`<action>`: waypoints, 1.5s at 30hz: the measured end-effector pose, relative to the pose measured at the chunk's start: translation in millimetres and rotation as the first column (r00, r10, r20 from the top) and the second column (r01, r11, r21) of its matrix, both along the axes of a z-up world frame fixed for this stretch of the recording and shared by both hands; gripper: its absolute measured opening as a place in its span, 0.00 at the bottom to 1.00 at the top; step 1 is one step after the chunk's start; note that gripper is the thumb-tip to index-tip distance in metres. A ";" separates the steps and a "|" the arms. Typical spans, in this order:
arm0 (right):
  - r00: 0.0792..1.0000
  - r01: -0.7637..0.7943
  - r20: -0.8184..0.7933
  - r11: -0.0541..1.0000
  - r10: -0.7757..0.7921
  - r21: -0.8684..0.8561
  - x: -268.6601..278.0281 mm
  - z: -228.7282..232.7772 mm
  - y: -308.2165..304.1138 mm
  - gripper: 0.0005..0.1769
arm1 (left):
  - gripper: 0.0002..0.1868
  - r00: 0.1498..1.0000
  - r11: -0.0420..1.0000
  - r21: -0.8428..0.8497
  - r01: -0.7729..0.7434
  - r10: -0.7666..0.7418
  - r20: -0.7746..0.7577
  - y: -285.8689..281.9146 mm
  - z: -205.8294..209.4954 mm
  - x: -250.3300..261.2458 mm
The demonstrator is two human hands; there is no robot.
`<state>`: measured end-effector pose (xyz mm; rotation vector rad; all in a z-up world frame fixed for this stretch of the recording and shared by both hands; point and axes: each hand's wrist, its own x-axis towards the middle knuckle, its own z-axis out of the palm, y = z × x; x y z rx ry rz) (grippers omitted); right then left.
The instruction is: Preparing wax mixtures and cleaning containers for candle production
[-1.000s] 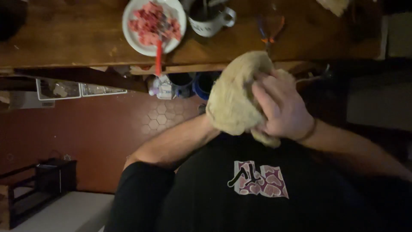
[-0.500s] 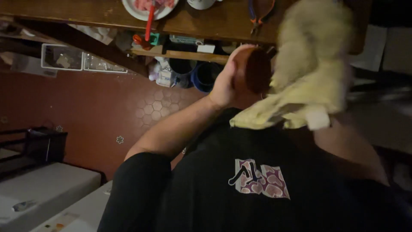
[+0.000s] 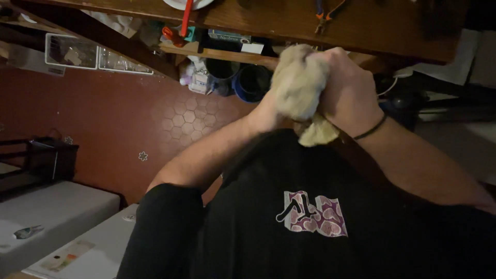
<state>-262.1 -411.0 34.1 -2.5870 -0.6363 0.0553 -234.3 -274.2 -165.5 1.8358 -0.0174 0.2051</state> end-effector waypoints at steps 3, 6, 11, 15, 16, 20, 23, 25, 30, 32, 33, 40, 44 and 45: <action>0.986 0.151 -0.010 0.924 -0.164 -0.350 17.1 -53.6 4.4 0.22 | 0.49 0.830 0.808 -0.200 0.554 -0.556 0.055 66.4 134.6 -39.8; 0.953 -0.074 -0.289 0.850 -0.094 -0.521 19.8 -63.0 20.2 0.15 | 0.43 0.794 0.834 0.180 0.522 -0.552 0.256 90.7 128.4 -40.3; 0.947 -0.269 -0.137 0.951 0.290 0.153 15.9 -37.7 12.4 0.21 | 0.32 0.934 -0.069 -0.978 -0.197 -0.318 -0.165 152.5 26.1 -39.0; 0.964 0.115 -0.257 0.978 -0.068 0.173 -9.6 5.0 67.6 0.45 | 0.34 0.937 -0.062 -0.997 -0.045 -0.348 -0.021 193.0 34.4 -50.1; 0.990 -0.103 0.108 0.992 0.096 0.065 -11.5 0.5 82.6 0.33 | 0.34 0.906 -0.039 -0.999 -0.018 -0.424 0.000 197.1 34.2 -50.3; 0.772 -0.347 0.474 0.906 0.424 -0.244 -14.4 10.8 176.8 0.02 | 0.26 0.909 -0.090 -0.996 0.025 -0.413 0.060 193.7 35.8 -58.0; 0.889 -0.457 0.077 0.860 0.452 0.225 -2.8 -21.1 193.4 0.13 | 0.28 0.971 0.364 -0.916 0.168 -0.221 0.091 226.0 22.5 -46.3; 0.838 -0.485 -0.091 0.812 0.537 0.326 4.3 -22.0 205.4 0.13 | 0.31 0.959 0.382 -0.888 0.257 -0.213 0.186 247.7 30.5 -53.8; 0.493 -0.375 -0.618 0.790 0.613 0.484 16.3 -17.1 199.7 0.19 | 0.30 0.986 0.414 -0.896 0.161 -0.020 0.167 301.9 91.9 -85.3; 0.650 -0.281 -0.567 0.854 0.505 0.439 6.9 -25.4 185.5 0.14 | 0.33 0.985 0.114 -0.979 0.168 -0.048 0.163 327.9 75.9 -95.4; 0.626 -0.317 -0.566 0.838 0.536 0.443 7.6 -21.9 188.5 0.14 | 0.33 0.987 0.126 -0.979 0.161 -0.005 0.161 331.0 80.4 -102.8; 0.643 -0.747 0.272 0.664 0.716 0.021 -26.9 32.4 249.5 0.13 | 0.30 0.959 0.189 -0.945 0.268 0.043 0.280 294.1 93.5 -155.8; 0.364 -0.812 0.474 0.522 0.802 -0.260 -50.0 19.9 268.0 0.03 | 0.28 0.962 0.264 -0.946 0.190 0.141 0.233 261.0 88.9 -181.9; 0.343 -0.826 0.475 0.501 0.811 -0.257 -48.4 14.4 259.0 0.03 | 0.28 0.959 0.271 -0.946 0.181 0.167 0.231 250.3 81.6 -189.7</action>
